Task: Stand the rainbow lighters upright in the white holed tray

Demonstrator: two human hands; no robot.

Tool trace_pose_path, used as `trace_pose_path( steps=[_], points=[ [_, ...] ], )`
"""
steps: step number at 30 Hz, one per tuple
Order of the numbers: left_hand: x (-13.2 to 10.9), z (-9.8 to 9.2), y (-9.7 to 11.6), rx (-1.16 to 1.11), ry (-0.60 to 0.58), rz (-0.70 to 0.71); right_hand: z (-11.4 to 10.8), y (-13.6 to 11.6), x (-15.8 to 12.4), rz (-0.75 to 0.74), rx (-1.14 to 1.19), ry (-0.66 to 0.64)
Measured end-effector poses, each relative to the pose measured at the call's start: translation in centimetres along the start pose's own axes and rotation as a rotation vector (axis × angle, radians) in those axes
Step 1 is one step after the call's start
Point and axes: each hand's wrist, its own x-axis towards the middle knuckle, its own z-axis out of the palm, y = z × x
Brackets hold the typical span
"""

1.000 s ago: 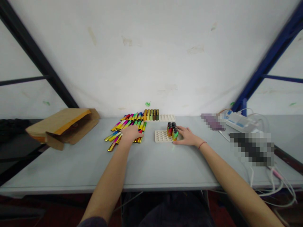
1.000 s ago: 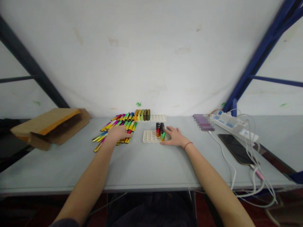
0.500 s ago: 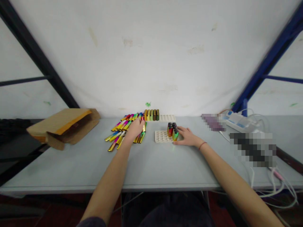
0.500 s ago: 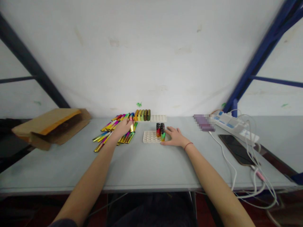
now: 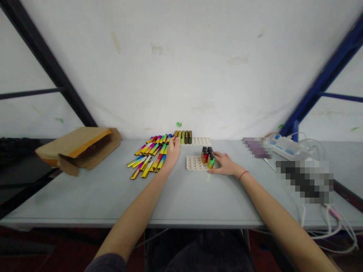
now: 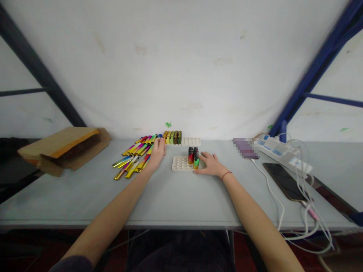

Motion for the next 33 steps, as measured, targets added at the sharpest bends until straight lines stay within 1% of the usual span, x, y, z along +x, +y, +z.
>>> trace_pose_path(
  steps=[1, 3, 5, 7, 9, 11, 13, 17, 20, 22, 25, 29, 33],
  points=[
    [-0.1, 0.2, -0.1, -0.014, -0.003, 0.014, 0.0, 0.0, 0.0, 0.003, 0.004, 0.002],
    [-0.3, 0.7, 0.0, -0.059, -0.023, -0.003, 0.1, 0.0, 0.0, 0.011, 0.013, 0.0],
    [-0.5, 1.0, 0.2, -0.122, -0.053, -0.074, 0.1, -0.1, 0.0, 0.018, 0.019, -0.005],
    [-0.8, 1.3, 0.4, -0.18, -0.072, -0.175, 0.0, -0.2, -0.1, 0.019, 0.024, -0.008],
    [-1.2, 1.6, 0.6, -0.223, -0.067, -0.265, -0.2, -0.4, -0.1, 0.018, 0.028, -0.014],
    [-1.6, 1.7, 0.7, -0.259, -0.056, -0.314, -0.4, -0.5, -0.1, 0.02, 0.031, -0.017],
    [-2.0, 1.9, 0.7, -0.304, -0.049, -0.323, -0.5, -0.6, -0.2, 0.02, 0.033, -0.018],
    [-2.4, 2.1, 0.6, -0.404, -0.063, -0.29, -0.5, -0.6, -0.2, 0.011, 0.039, -0.013],
    [-2.5, 2.2, 0.6, -0.439, -0.085, -0.326, -0.5, -0.6, -0.2, 0.016, 0.05, -0.012],
    [-2.5, 2.2, 0.6, -0.443, -0.1, -0.363, -0.5, -0.6, -0.2, 0.019, 0.053, -0.015],
    [-2.7, 2.2, 0.7, -0.42, -0.107, -0.381, -0.4, -0.6, -0.2, 0.022, 0.048, -0.019],
    [-2.9, 2.2, 0.8, -0.373, -0.081, -0.396, -0.4, -0.4, -0.1, 0.016, 0.043, -0.018],
    [-2.8, 2.2, 0.5, -0.375, -0.061, -0.393, -0.3, -0.3, -0.2, 0.005, 0.049, -0.015]
  ],
)
